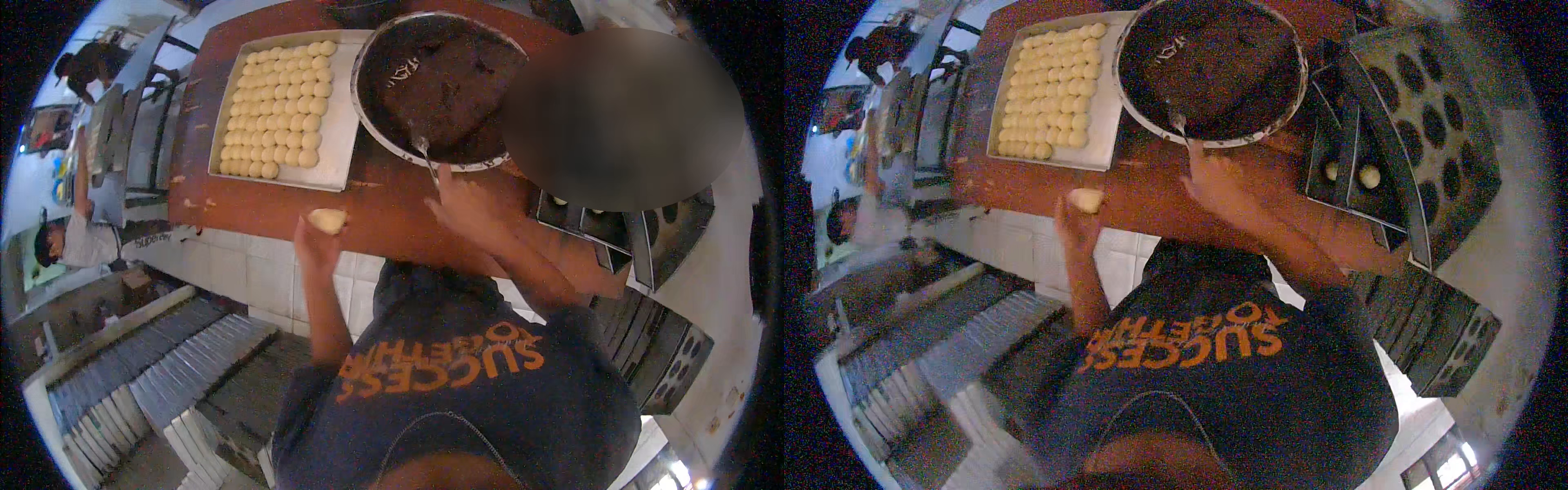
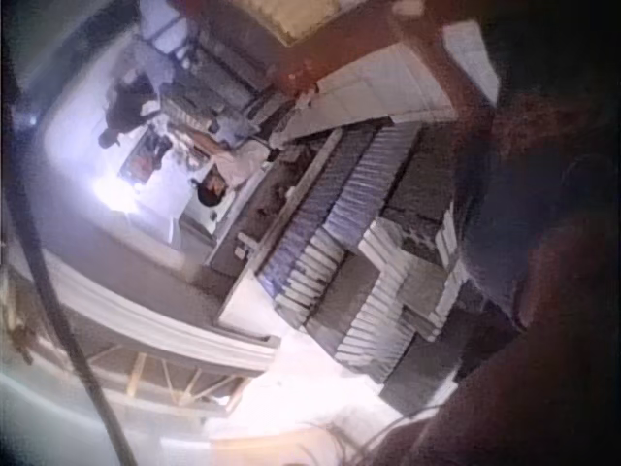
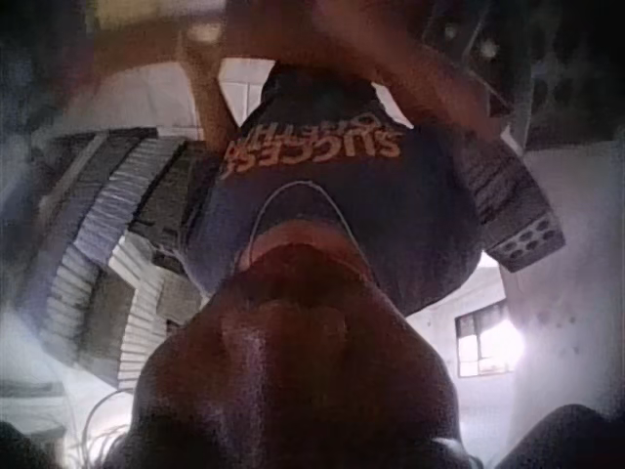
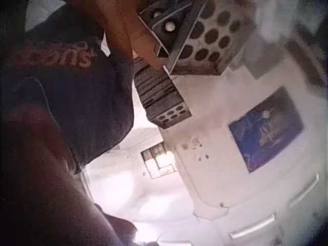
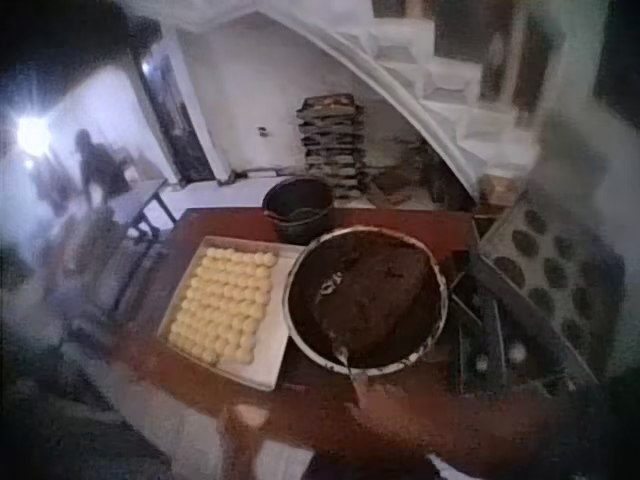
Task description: The person fills small pieces of dough with a dark paste using a spoon and places the rounded buns into a metal baking tray.
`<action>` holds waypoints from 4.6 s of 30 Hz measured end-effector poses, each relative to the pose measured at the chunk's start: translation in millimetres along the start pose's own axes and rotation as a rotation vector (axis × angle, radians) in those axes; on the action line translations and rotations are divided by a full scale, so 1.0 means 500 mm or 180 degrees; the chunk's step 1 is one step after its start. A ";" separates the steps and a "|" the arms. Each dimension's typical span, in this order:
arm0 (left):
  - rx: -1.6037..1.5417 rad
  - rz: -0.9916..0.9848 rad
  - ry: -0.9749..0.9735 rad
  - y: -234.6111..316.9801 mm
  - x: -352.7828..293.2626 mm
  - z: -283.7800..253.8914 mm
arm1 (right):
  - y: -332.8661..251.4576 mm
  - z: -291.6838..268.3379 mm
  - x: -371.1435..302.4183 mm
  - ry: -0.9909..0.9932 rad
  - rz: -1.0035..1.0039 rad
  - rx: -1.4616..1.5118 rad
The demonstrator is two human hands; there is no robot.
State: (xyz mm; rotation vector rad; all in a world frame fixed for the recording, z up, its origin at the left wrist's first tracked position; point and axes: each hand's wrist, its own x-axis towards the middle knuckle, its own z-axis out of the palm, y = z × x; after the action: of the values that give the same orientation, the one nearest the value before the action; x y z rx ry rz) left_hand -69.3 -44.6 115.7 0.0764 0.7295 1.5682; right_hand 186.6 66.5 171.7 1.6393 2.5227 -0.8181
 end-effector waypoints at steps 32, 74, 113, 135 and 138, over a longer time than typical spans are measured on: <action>0.6380 0.1806 -0.1216 -0.273 0.083 -0.120 | 0.360 -0.133 0.249 -0.1196 -0.1005 -0.1149; -0.0615 -0.0979 -0.1649 -0.218 0.030 0.330 | 0.049 -0.090 -0.055 0.1949 -0.0607 0.4027; -0.0032 -0.0856 -0.0503 -0.291 -0.146 0.336 | 0.023 -0.031 -0.239 0.2801 -0.1081 0.1320; 0.0361 -0.0968 -0.0466 -0.258 -0.224 0.229 | -0.114 0.037 -0.339 0.2856 -0.0539 0.0413; 0.1008 -0.0995 -0.0760 -0.271 -0.248 0.263 | -0.075 0.017 -0.363 0.2383 -0.0282 0.1080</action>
State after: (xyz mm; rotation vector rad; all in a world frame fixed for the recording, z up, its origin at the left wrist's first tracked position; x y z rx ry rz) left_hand 129.3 -112.1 199.7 0.3605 0.7544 1.1149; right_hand 233.3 -102.3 233.5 2.3092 3.0763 -0.7764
